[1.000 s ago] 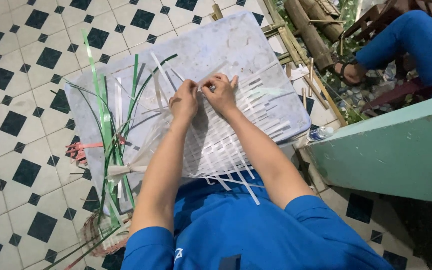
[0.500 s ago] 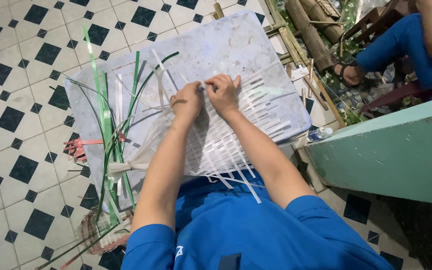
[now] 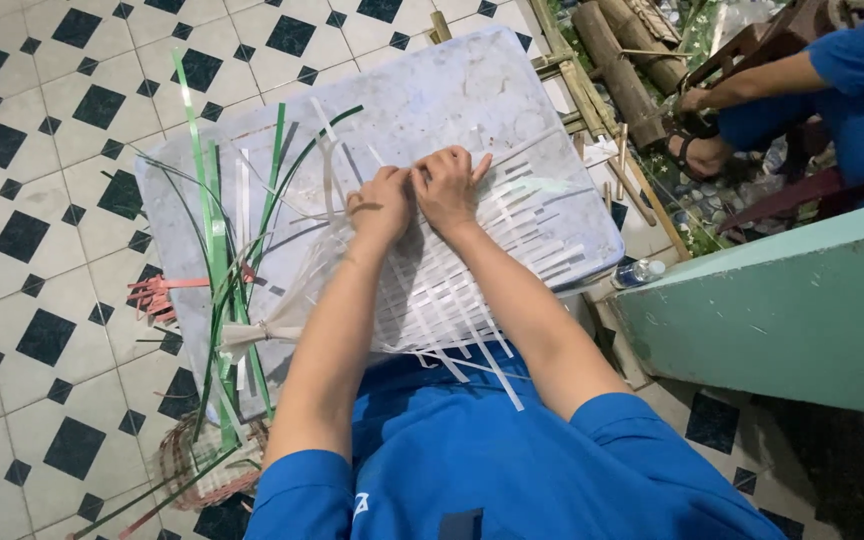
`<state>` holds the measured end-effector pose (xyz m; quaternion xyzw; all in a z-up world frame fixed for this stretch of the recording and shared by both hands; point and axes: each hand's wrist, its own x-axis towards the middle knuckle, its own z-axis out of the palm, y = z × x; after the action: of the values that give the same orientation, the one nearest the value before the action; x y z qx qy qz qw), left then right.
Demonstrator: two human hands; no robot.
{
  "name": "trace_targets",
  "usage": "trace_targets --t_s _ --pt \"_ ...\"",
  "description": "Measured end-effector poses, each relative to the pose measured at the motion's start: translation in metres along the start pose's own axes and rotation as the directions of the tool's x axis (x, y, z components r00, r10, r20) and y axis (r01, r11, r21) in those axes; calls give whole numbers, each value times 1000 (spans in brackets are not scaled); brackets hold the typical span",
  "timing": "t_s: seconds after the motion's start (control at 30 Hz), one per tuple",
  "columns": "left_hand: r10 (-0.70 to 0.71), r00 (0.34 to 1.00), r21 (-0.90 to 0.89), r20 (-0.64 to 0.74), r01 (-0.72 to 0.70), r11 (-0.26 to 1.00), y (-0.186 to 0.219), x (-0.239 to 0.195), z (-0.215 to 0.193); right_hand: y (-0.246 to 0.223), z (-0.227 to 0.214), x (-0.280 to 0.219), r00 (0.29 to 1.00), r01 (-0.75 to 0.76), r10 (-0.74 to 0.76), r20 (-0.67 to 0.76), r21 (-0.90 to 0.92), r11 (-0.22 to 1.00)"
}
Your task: The person is manually weaving white and green plastic strips together on a flat surface to create a woven material.
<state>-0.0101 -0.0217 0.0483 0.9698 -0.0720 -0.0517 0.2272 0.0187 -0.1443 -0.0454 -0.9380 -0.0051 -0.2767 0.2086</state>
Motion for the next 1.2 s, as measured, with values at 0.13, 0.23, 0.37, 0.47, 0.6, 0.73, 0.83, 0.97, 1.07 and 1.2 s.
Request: trace_targets --t_s 0.13,0.23,0.37,0.47,0.6,0.73,0.83,0.97,1.07,1.2 --pt "29 999 52 -16 -28 998 -12 8 17 -1 -2 0 998 2 -1 -57 21 1000" --pt "19 999 15 -30 -19 1000 -14 15 23 3 -1 1 997 3 -1 -78 27 1000" --pt "-15 999 -35 -47 13 999 -17 19 29 3 -1 0 995 -8 14 -103 56 998" --pt "-38 998 -55 -50 35 998 -21 27 38 -4 -11 1 992 -51 56 -113 45 998" --pt "-71 997 -34 -41 69 997 -23 31 46 -8 -15 2 977 -212 214 -12 99 972" --pt "-28 998 -8 -51 28 1000 -19 24 40 -14 -22 5 968 -247 240 74 99 964" --pt "-30 998 -7 -62 30 1000 -19 24 41 -16 -25 6 964 -260 251 92 111 959" --pt "-29 997 17 -69 30 999 -20 25 41 -5 -11 3 972 -235 234 24 128 963" --pt "-46 997 14 -67 47 999 -20 27 45 0 -8 1 976 -210 216 -24 150 966" --pt "-93 995 -34 -39 92 995 -18 32 43 2 -3 1 976 -194 207 -64 169 966"
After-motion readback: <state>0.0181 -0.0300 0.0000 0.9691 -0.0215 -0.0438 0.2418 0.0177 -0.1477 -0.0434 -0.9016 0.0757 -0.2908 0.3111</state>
